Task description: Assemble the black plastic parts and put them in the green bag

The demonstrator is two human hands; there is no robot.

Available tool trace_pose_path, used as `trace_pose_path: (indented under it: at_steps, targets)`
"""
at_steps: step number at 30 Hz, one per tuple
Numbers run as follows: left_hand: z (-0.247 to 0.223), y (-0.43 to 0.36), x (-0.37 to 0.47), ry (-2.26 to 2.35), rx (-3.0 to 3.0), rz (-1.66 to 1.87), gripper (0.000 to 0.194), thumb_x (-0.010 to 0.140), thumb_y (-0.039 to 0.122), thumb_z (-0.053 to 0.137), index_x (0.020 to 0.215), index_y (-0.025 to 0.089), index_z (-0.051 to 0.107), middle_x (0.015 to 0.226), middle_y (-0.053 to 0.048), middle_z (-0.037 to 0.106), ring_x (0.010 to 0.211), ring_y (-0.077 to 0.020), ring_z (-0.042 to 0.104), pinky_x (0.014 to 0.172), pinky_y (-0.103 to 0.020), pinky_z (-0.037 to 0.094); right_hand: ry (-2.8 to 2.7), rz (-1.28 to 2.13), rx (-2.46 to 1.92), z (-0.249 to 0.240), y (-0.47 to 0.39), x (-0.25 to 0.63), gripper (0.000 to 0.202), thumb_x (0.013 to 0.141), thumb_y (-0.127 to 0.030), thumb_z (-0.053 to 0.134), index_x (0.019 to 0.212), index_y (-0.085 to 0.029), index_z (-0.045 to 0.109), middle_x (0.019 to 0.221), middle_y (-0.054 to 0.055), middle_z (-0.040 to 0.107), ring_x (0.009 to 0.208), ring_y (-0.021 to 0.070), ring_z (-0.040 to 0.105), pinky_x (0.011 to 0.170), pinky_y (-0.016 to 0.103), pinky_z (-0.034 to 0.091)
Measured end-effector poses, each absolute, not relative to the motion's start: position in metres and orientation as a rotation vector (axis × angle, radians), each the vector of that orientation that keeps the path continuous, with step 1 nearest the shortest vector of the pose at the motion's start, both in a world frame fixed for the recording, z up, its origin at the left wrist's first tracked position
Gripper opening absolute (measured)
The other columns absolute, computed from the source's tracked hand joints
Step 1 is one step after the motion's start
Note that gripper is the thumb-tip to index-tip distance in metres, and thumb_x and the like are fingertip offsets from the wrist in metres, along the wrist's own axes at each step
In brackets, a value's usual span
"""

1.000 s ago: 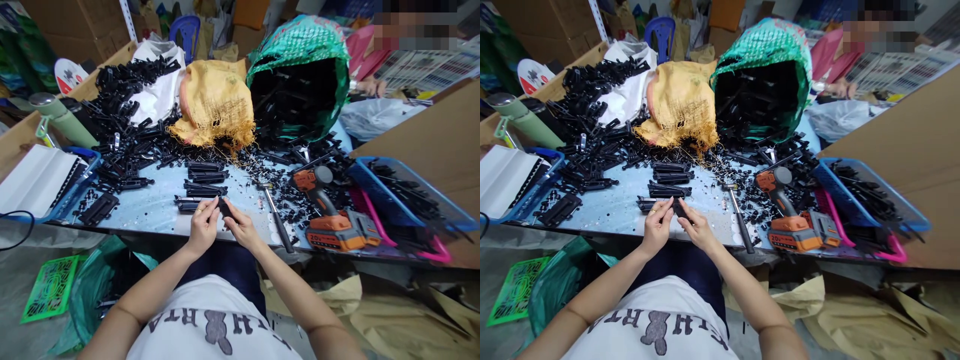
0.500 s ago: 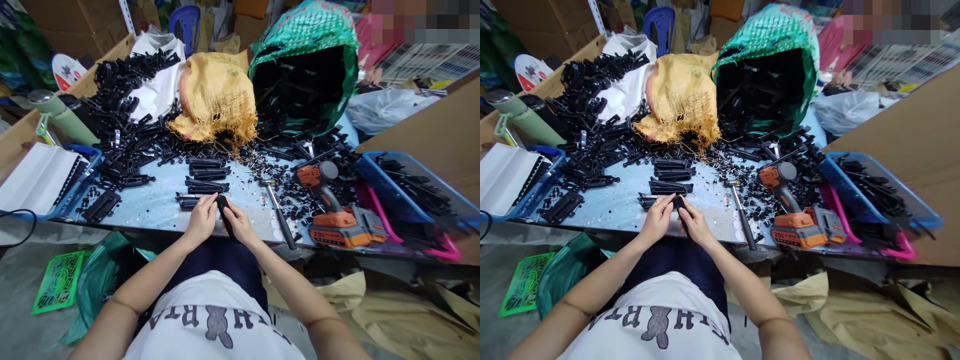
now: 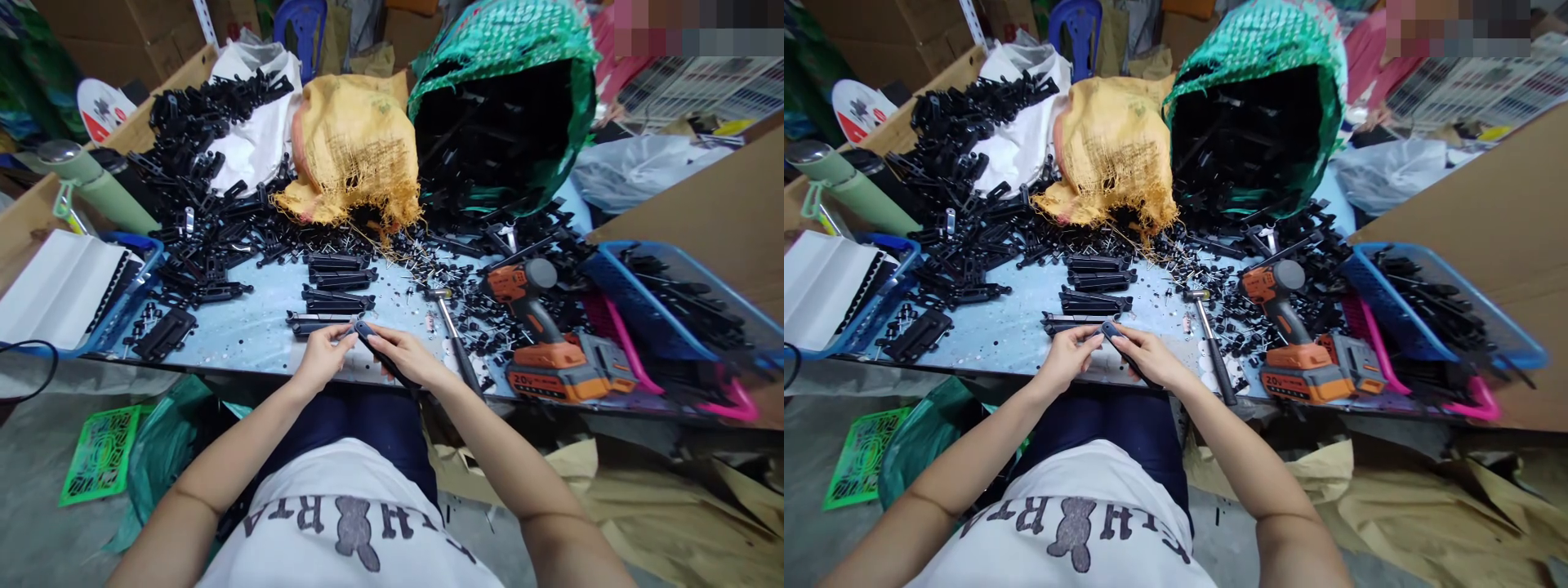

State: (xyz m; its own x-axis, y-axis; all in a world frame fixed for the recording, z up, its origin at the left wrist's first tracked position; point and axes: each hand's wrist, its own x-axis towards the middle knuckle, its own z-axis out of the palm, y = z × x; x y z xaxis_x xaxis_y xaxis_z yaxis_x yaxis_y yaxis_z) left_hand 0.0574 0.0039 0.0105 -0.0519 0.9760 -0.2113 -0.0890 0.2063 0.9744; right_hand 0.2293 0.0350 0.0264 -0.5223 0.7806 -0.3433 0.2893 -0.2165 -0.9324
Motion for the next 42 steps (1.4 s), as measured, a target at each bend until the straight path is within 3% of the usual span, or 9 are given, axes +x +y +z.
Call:
trace_pose_path:
  at_steps: [5,15,20,25,31,39,42]
  targets:
    - [0.004,-0.001,0.056,1.268,0.995,1.130,0.045,0.077,0.040,0.060,0.111,0.010,0.063,0.062,0.001,0.054,0.036,-0.0021,0.036,0.034,-0.017,0.026,-1.710,1.751,-1.254,0.025,0.033,0.230,0.054,0.085,-0.046,0.051,0.133,-0.021,0.045,0.062,-0.003,0.052,0.043,0.0052,0.048,0.038,0.016,0.042]
    - [0.004,-0.003,0.059,1.313,1.110,1.158,0.040,0.088,0.035,0.043,0.114,0.011,0.061,0.077,-0.003,0.057,0.037,-0.0017,0.040,0.037,-0.018,0.031,-1.682,1.676,-1.322,0.021,0.025,0.224,0.057,0.085,-0.048,0.049,0.135,-0.021,0.043,0.062,-0.004,0.052,0.045,0.0057,0.050,0.040,0.017,0.043]
    - [0.005,-0.001,0.059,1.319,1.098,1.174,0.039,0.081,0.033,0.055,0.115,0.015,0.062,0.082,-0.004,0.064,0.040,-0.0034,0.044,0.042,-0.019,0.037,-1.602,1.711,-1.291,0.019,0.024,0.223,0.058,0.085,-0.049,0.049,0.137,-0.023,0.040,0.062,-0.005,0.049,0.044,0.0050,0.048,0.040,0.017,0.043]
    - [0.001,0.004,0.061,1.372,1.039,1.215,0.034,0.076,0.030,0.060,0.105,0.014,0.067,0.068,-0.003,0.065,0.049,-0.0077,0.052,0.052,-0.021,0.044,-1.504,1.754,-1.292,0.013,0.020,0.220,0.057,0.085,-0.050,0.049,0.136,-0.025,0.041,0.063,-0.004,0.050,0.043,0.0063,0.049,0.038,0.018,0.044]
    - [-0.006,0.007,0.069,1.392,0.982,1.256,0.032,0.075,0.028,0.061,0.102,0.013,0.069,0.068,-0.004,0.067,0.055,-0.0111,0.057,0.054,-0.024,0.048,-1.414,1.726,-1.381,0.008,0.015,0.216,0.057,0.085,-0.050,0.048,0.136,-0.025,0.041,0.063,-0.002,0.052,0.043,0.0080,0.050,0.039,0.021,0.046]
    - [-0.014,0.005,0.081,1.458,1.132,1.392,0.029,0.082,0.027,0.053,0.105,0.017,0.067,0.092,-0.007,0.068,0.078,-0.0164,0.063,0.069,-0.028,0.051,-1.430,1.512,-1.378,0.003,-0.003,0.197,0.060,0.086,-0.051,0.044,0.139,-0.022,0.037,0.064,0.001,0.054,0.048,0.0112,0.051,0.044,0.024,0.049]
    - [-0.017,0.000,0.079,1.479,1.189,1.422,0.030,0.086,0.028,0.048,0.108,0.016,0.065,0.102,-0.008,0.066,0.090,-0.0175,0.062,0.077,-0.028,0.050,-1.573,1.426,-1.349,0.000,0.000,0.200,0.065,0.084,-0.050,0.049,0.141,-0.024,0.032,0.083,0.004,0.064,0.048,0.0101,0.051,0.047,0.025,0.049]
